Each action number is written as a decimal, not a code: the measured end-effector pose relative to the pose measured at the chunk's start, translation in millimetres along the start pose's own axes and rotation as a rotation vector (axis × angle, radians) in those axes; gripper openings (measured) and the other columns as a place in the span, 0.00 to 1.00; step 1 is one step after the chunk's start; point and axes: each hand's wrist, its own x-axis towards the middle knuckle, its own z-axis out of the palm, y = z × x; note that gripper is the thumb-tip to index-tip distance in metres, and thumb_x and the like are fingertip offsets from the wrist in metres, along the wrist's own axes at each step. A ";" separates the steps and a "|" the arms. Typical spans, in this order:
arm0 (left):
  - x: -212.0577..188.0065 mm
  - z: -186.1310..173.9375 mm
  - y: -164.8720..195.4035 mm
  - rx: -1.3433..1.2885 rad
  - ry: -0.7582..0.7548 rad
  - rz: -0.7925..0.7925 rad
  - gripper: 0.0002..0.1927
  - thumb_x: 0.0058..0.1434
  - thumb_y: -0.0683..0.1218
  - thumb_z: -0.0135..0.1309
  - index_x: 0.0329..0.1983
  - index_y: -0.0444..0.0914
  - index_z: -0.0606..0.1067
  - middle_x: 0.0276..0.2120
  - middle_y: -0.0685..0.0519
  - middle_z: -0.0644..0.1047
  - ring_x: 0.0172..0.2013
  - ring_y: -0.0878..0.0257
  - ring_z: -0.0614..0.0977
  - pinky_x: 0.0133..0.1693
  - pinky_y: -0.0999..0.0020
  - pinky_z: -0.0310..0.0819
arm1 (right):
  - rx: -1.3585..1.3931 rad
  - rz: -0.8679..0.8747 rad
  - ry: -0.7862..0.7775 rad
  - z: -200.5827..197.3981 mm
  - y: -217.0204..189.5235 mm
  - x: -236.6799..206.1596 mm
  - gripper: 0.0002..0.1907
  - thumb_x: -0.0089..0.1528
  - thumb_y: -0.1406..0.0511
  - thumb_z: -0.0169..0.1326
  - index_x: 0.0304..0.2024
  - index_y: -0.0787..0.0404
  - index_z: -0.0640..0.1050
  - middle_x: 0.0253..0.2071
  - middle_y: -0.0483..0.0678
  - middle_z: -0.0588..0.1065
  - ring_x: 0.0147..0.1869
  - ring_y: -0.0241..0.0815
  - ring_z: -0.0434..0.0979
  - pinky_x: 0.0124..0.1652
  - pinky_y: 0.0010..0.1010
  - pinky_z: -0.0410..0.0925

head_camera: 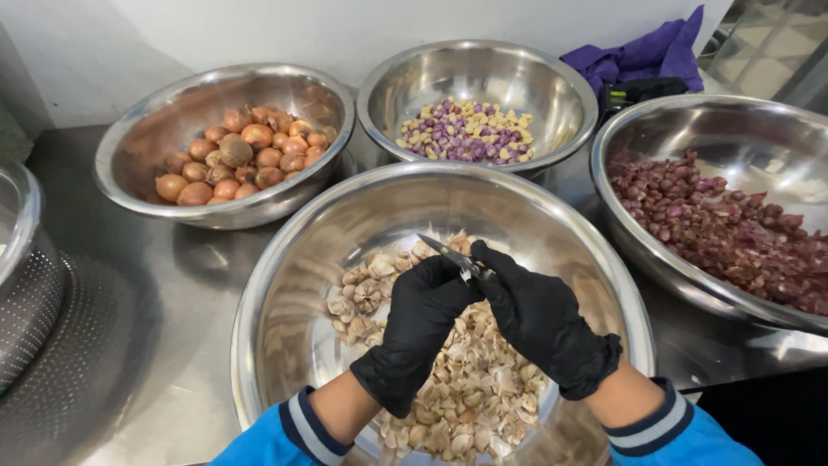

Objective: The person peels garlic cloves one by one using a small knife over a stainless steel bowl. They hold each clove, trim the ends, and remove the skin, dropping the peeled cloves and skins into the same bowl. Other bowls containing shallots and shallot skins are visible nearby.

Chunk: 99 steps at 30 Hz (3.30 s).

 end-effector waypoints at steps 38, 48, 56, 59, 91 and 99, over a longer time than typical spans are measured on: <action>24.9 -30.6 -17.2 -0.131 -0.142 -0.278 0.14 0.66 0.46 0.54 0.51 0.33 0.77 0.40 0.50 0.82 0.40 0.60 0.83 0.48 0.61 0.79 | -0.075 -0.161 0.086 21.4 39.3 -7.5 0.16 0.68 0.63 0.54 0.54 0.66 0.77 0.44 0.58 0.80 0.47 0.53 0.82 0.44 0.37 0.74; 12.6 -19.4 10.0 -0.278 -0.348 -0.209 0.20 0.66 0.43 0.56 0.62 0.37 0.73 0.47 0.52 0.79 0.47 0.61 0.81 0.55 0.62 0.75 | 0.763 0.173 0.168 39.4 133.2 -14.8 0.21 0.80 0.57 0.46 0.57 0.73 0.71 0.38 0.51 0.70 0.37 0.40 0.69 0.41 0.31 0.68; 16.1 -16.1 10.8 -0.292 -0.197 -0.021 0.21 0.68 0.40 0.54 0.64 0.31 0.72 0.51 0.49 0.79 0.52 0.58 0.79 0.59 0.59 0.73 | 0.130 0.280 -0.150 15.4 42.1 -12.7 0.29 0.71 0.58 0.47 0.74 0.53 0.67 0.30 0.55 0.77 0.29 0.47 0.75 0.35 0.35 0.69; 14.6 -13.9 11.8 -0.166 -0.120 -0.008 0.24 0.63 0.39 0.51 0.64 0.33 0.72 0.57 0.52 0.79 0.55 0.60 0.80 0.59 0.62 0.74 | 0.035 0.237 -0.178 5.7 11.0 -2.6 0.31 0.67 0.59 0.48 0.74 0.48 0.67 0.33 0.57 0.80 0.28 0.51 0.79 0.33 0.37 0.69; 20.6 -22.4 -21.2 -0.024 -0.009 0.160 0.20 0.62 0.35 0.57 0.59 0.33 0.73 0.45 0.49 0.80 0.49 0.62 0.83 0.54 0.68 0.77 | 1.033 0.447 -0.169 31.8 55.1 -4.4 0.22 0.69 0.64 0.48 0.65 0.62 0.73 0.26 0.38 0.67 0.26 0.27 0.61 0.25 0.19 0.57; 23.6 -21.3 6.2 -0.144 -0.125 -0.036 0.26 0.62 0.41 0.56 0.64 0.33 0.69 0.48 0.48 0.79 0.50 0.56 0.83 0.54 0.62 0.77 | 1.084 0.514 -0.131 26.5 40.0 0.7 0.20 0.71 0.61 0.46 0.61 0.65 0.75 0.23 0.39 0.66 0.23 0.28 0.60 0.24 0.20 0.54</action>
